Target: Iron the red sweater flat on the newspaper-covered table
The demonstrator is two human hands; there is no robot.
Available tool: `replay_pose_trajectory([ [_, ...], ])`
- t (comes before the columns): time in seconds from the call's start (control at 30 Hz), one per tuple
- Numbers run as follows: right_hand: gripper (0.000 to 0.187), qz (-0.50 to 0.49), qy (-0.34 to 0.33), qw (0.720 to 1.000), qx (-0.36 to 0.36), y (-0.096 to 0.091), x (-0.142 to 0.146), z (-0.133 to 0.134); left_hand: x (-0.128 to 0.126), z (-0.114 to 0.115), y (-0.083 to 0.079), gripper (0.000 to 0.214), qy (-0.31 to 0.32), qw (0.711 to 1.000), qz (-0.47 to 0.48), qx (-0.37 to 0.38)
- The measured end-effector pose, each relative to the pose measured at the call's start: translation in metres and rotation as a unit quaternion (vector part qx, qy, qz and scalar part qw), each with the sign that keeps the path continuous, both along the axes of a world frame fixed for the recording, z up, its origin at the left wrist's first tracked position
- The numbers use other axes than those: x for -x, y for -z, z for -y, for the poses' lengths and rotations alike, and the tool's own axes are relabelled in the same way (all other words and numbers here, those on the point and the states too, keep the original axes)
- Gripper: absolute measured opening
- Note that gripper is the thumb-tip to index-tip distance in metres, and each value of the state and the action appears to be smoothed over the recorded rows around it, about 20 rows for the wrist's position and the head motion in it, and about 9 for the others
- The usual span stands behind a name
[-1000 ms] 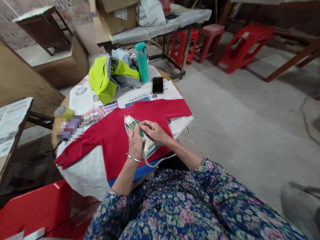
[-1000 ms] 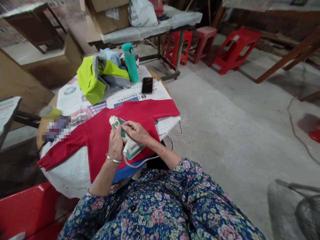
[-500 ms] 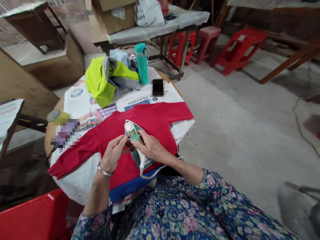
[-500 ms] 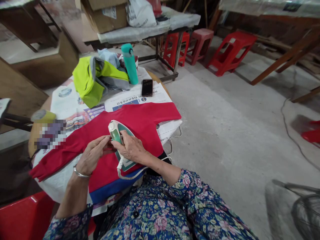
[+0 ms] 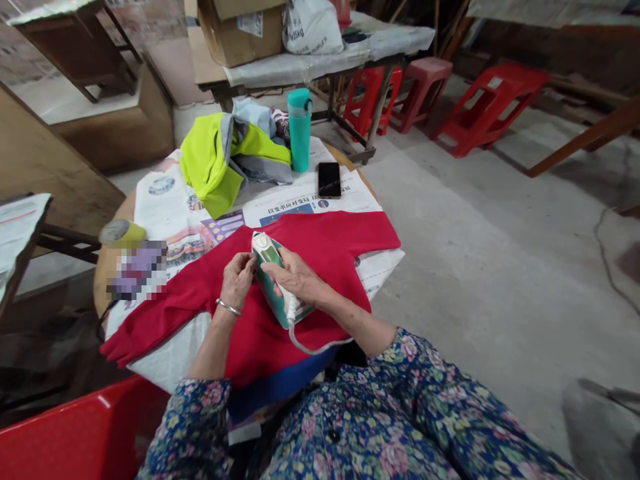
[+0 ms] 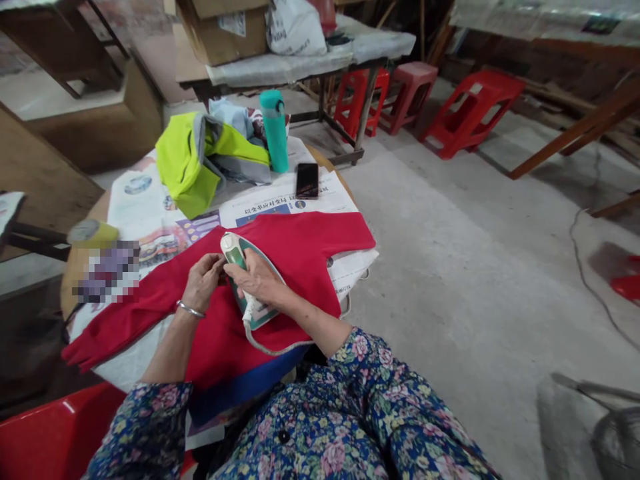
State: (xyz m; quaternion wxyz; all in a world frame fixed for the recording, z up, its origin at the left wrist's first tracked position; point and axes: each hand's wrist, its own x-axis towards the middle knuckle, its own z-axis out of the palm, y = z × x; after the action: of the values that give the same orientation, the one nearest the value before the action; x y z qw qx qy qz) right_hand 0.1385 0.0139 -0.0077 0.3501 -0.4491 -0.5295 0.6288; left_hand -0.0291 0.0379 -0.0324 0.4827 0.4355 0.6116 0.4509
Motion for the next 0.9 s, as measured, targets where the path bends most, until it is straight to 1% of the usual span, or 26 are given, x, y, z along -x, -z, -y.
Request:
replay_pose_trajectory([
  [0.07,0.036,0.002,0.009,1.000,0.017,-0.003,-0.001,0.000,-0.001,0.001,0.006,0.038,-0.008,1.000,0.011,-0.013],
  [0.17,0.036,0.001,0.018,0.999,0.033,-0.006,-0.004,0.009,-0.005,0.006,0.011,0.036,0.001,1.000,0.010,-0.026],
  [0.23,0.032,-0.001,0.016,0.999,0.038,-0.004,-0.010,0.020,-0.010,0.015,0.014,0.034,0.022,0.999,0.003,-0.034],
  [0.33,0.029,0.000,0.018,0.999,0.046,-0.001,-0.026,0.042,-0.022,0.033,0.018,0.030,0.057,0.997,-0.014,-0.045],
  [0.47,0.027,0.031,0.021,0.999,0.032,0.000,-0.049,0.071,-0.039,0.059,0.020,0.024,0.099,0.994,-0.019,-0.045],
  [0.57,0.029,0.054,0.037,0.997,0.027,0.000,-0.060,0.087,-0.049,0.067,0.018,0.023,0.134,0.990,-0.009,-0.049],
  [0.67,0.028,0.071,0.092,0.993,0.029,0.002,-0.064,0.095,-0.057,0.061,0.014,0.020,0.185,0.981,-0.012,-0.053],
  [0.73,0.026,0.079,0.128,0.988,0.032,0.002,-0.066,0.095,-0.062,0.050,0.011,0.018,0.229,0.972,-0.015,-0.042],
  [0.8,0.025,0.087,0.146,0.985,0.032,0.000,-0.069,0.089,-0.066,0.035,0.010,0.016,0.257,0.965,-0.026,-0.043],
  [0.83,0.024,0.092,0.150,0.984,0.030,-0.002,-0.070,0.084,-0.067,0.028,0.010,0.015,0.260,0.964,-0.036,-0.050],
  [0.9,0.023,0.100,0.154,0.982,0.029,-0.006,-0.072,0.068,-0.068,0.014,0.014,0.012,0.243,0.965,-0.061,-0.073],
])
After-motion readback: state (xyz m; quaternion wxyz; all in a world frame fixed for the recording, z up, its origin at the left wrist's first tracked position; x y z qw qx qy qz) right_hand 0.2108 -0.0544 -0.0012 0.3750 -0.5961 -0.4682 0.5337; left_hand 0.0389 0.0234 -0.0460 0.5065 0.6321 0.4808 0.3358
